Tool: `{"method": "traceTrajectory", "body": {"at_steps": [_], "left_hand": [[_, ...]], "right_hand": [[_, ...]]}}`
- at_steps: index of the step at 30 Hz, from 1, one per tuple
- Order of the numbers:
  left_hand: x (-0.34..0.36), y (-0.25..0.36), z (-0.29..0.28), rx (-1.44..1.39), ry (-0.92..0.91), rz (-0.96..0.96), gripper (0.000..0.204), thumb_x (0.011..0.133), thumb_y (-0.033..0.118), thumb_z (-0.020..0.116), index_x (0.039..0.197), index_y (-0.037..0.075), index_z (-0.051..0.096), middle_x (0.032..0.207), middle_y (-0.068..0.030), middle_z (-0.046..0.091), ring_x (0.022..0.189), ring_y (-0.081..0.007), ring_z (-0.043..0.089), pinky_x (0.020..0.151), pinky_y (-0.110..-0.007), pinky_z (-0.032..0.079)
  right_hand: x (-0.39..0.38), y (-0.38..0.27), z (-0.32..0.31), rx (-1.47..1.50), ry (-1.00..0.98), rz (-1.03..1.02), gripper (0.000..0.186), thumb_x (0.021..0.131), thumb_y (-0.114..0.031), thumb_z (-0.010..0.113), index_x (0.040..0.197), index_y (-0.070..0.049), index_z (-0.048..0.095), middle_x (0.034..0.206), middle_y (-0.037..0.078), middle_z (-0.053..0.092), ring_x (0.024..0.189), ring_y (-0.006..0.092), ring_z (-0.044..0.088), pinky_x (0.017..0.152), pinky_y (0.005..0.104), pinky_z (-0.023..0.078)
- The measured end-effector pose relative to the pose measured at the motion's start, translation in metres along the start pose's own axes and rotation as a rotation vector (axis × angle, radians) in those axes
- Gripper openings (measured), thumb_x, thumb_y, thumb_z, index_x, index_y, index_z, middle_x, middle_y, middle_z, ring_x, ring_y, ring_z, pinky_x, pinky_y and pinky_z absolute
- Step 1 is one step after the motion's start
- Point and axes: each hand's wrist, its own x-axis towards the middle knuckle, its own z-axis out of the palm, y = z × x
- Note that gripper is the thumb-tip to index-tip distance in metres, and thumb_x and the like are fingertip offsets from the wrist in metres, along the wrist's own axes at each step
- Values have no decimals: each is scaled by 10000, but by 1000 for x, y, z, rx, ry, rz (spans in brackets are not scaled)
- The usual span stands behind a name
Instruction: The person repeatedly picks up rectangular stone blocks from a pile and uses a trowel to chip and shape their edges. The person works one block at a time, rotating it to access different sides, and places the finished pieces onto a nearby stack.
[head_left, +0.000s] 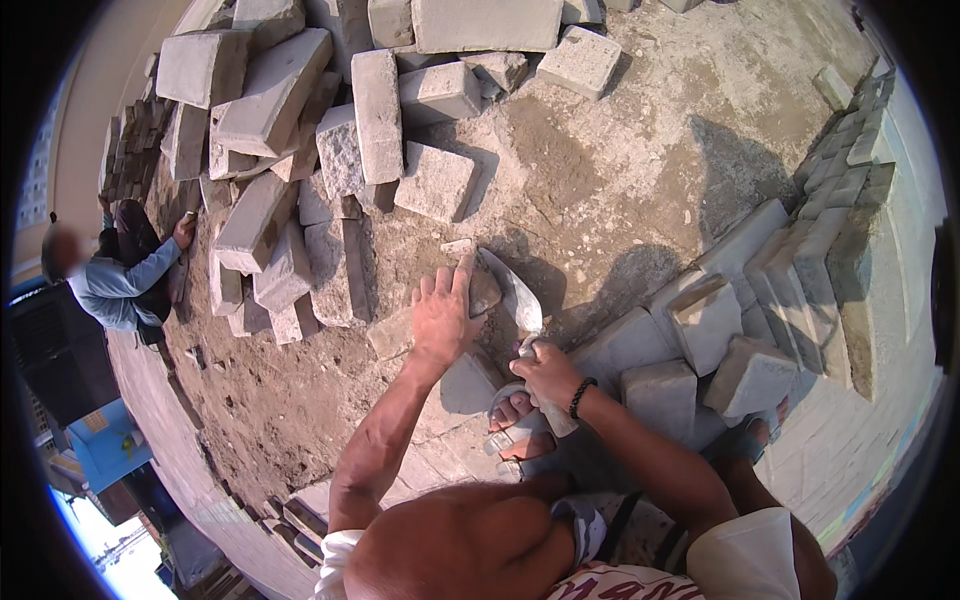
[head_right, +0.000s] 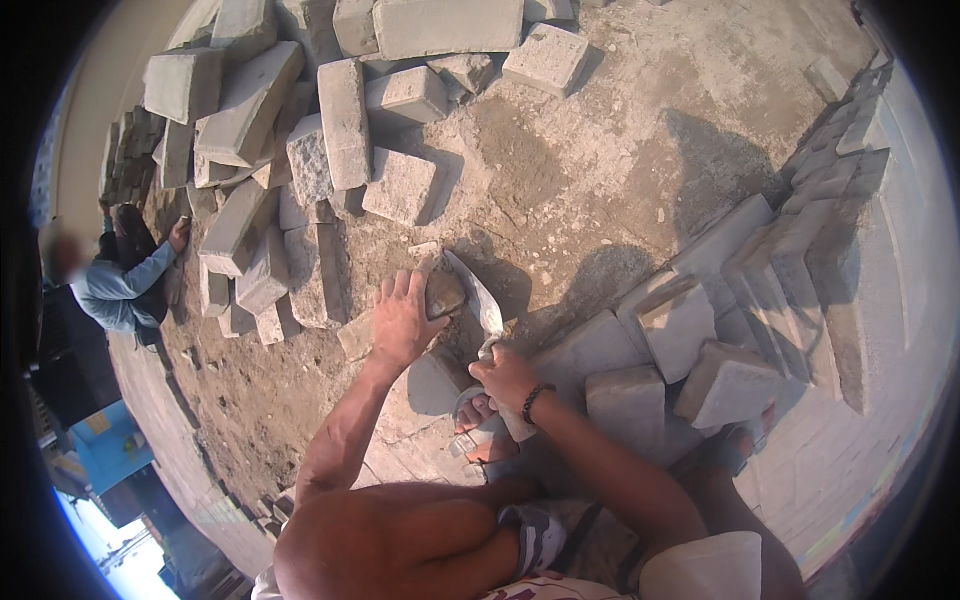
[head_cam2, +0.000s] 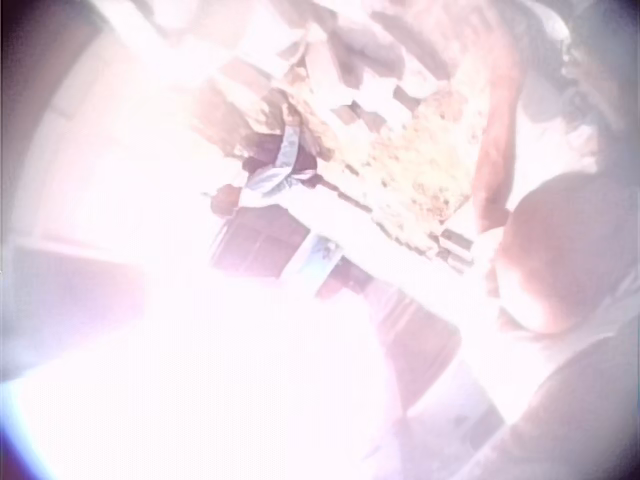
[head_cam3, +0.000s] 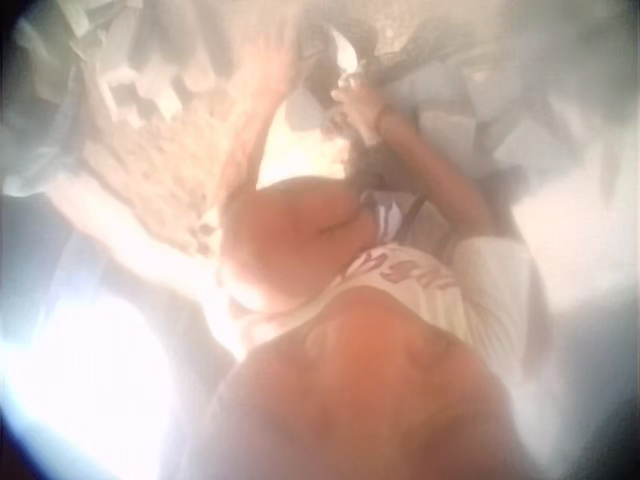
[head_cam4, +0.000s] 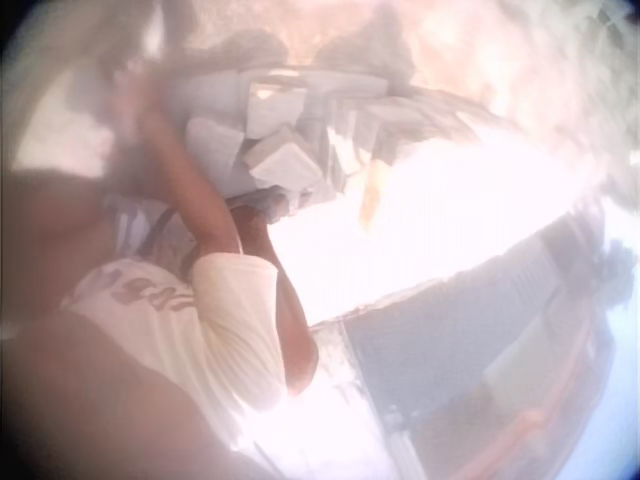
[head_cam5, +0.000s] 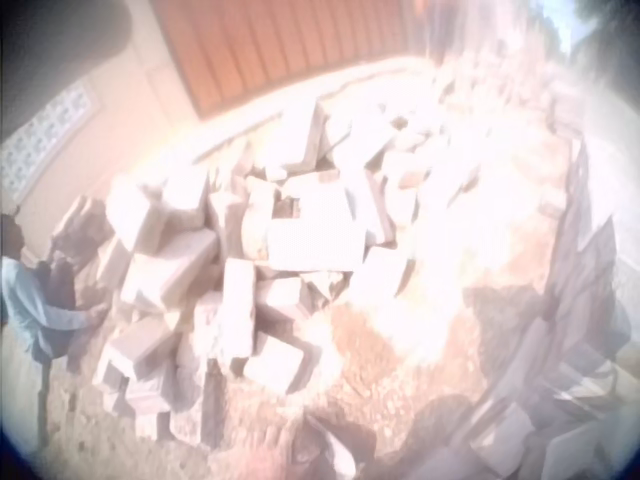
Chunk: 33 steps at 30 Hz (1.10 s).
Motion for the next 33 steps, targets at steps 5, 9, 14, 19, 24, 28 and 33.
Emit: {"method": "traceTrajectory", "body": {"at_steps": [5,9,14,19,24,28,33], "left_hand": [[-14,-22,-37,-258,37,-41,810,618,239,899,1289,59,482,1241,-177,544,1158,-323,559,1023,-401,442],[-57,-49,-92,-722,238,-93,876,585,278,937,1279,13,472,1228,-149,538,1190,-290,542,1049,-406,424],[-80,-48,-84,-986,487,-178,918,571,238,942,1301,-7,443,1249,-134,495,1189,-262,514,1063,-413,408],[-84,-62,-25,-978,555,-226,839,630,39,874,1329,16,410,1231,-111,491,1186,-224,498,1056,-372,406],[-98,-74,-8,-966,624,-287,839,643,83,874,1328,11,394,1232,-119,474,1169,-230,489,1055,-377,387],[-101,-72,-7,-887,590,-286,829,642,123,886,1311,10,409,1215,-122,473,1137,-226,503,1024,-367,405],[-97,-68,-6,-1002,603,-261,838,662,123,884,1331,10,392,1217,-122,474,1144,-225,516,1009,-372,433]], "right_hand": [[-26,-22,-23,152,-61,-3,322,898,-239,631,1001,47,524,740,106,615,533,176,616,483,334,492],[-46,-31,-37,254,-13,-88,194,938,-178,618,911,-23,505,688,34,549,487,103,543,428,287,456],[-54,-61,-38,142,-29,-287,222,931,-171,612,965,28,519,691,57,591,533,114,580,495,300,475],[-75,-99,-36,33,-23,-384,291,907,-170,643,1068,56,556,750,113,649,650,137,633,601,336,493],[-82,-100,-19,-122,-50,-535,333,903,-216,622,1098,42,543,742,218,653,706,342,674,647,449,514],[-66,-101,8,-361,-157,-387,356,901,-288,592,1068,22,542,747,267,637,794,461,633,709,540,491],[36,-56,-8,-532,-106,-89,399,872,-286,579,1078,56,581,905,280,682,846,418,677,772,461,532]]}}
